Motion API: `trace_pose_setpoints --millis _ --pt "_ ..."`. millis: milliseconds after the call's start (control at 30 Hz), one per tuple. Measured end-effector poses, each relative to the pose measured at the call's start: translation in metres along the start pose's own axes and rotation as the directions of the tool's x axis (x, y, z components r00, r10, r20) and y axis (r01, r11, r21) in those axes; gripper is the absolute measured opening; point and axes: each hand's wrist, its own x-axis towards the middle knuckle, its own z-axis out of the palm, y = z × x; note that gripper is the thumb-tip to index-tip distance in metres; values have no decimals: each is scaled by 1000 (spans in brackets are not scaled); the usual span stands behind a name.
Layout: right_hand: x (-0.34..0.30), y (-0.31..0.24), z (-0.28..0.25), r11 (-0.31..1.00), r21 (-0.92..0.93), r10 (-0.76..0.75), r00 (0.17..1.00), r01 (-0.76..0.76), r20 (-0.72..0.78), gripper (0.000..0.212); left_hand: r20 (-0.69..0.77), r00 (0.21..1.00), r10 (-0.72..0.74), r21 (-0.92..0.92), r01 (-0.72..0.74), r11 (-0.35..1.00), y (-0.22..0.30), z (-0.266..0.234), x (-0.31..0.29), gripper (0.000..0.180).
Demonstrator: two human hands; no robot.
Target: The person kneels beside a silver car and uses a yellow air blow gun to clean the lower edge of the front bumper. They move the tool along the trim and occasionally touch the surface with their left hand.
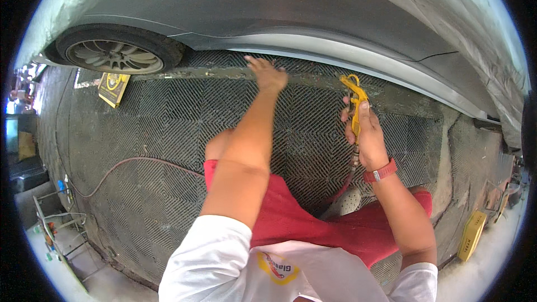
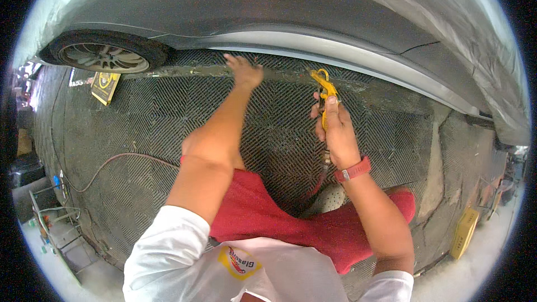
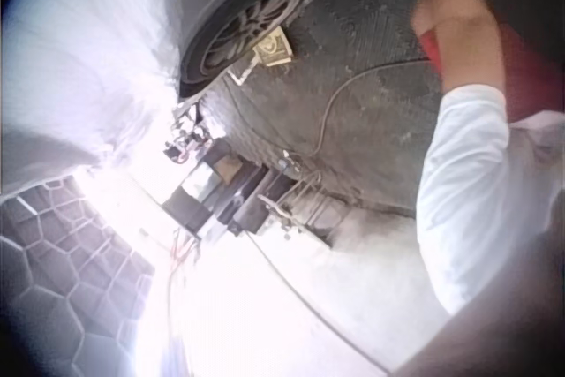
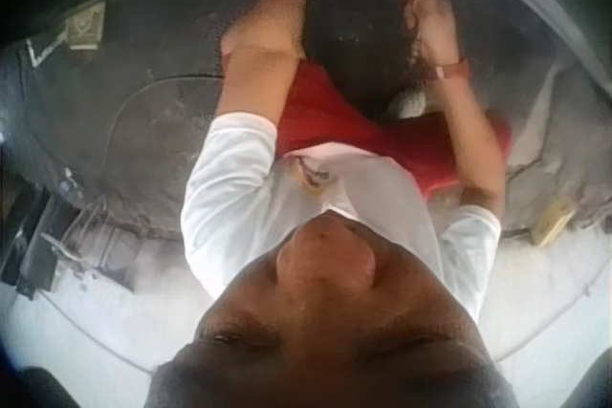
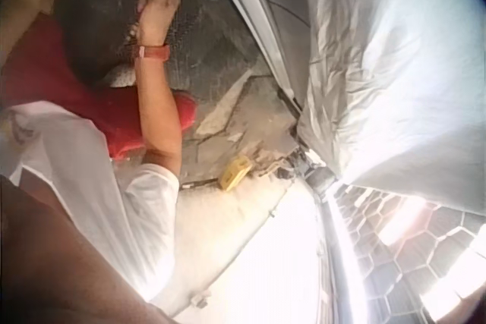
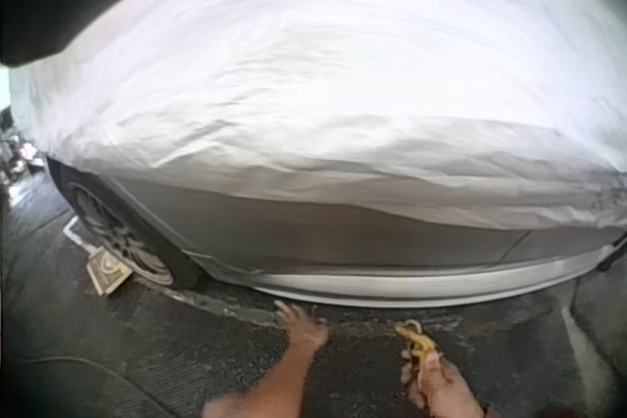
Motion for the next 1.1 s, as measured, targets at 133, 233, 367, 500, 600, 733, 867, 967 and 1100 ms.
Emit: trace_pose_setpoints --millis 133,233,367,500,600,733,867,967,1100 --pt "10 9 -24 995 86 38 998 -42 54 63 -122 992 -7 68 16 998 -78 -23 41 84" --pt "20 31 -37 983 160 77 995 -87 67 63 -57 998 40 77 -35 996 -76 -26 48 80" --pt "24 49 -49 974 194 99 990 -116 96 62 -48 998 46 184 -36 982 -36 -8 31 78" --pt "22 57 -68 966 214 124 988 -142 93 64 -84 989 122 278 -94 956 18 14 6 69" --pt "21 61 -78 958 251 131 990 -141 56 58 -79 987 138 297 -109 949 55 35 -9 68" --pt "19 58 -86 953 268 140 990 -144 33 53 -100 969 226 310 -186 932 103 63 -26 66" --pt "21 62 -84 966 214 142 990 -142 16 61 -64 931 360 230 -338 913 151 78 -58 62" --pt "23 61 -79 968 210 135 991 -136 20 61 -36 782 623 341 -576 743 154 88 -71 61" --pt "25 56 -72 974 194 119 993 -121 21 62 85 833 547 403 -531 746 156 67 -76 62"
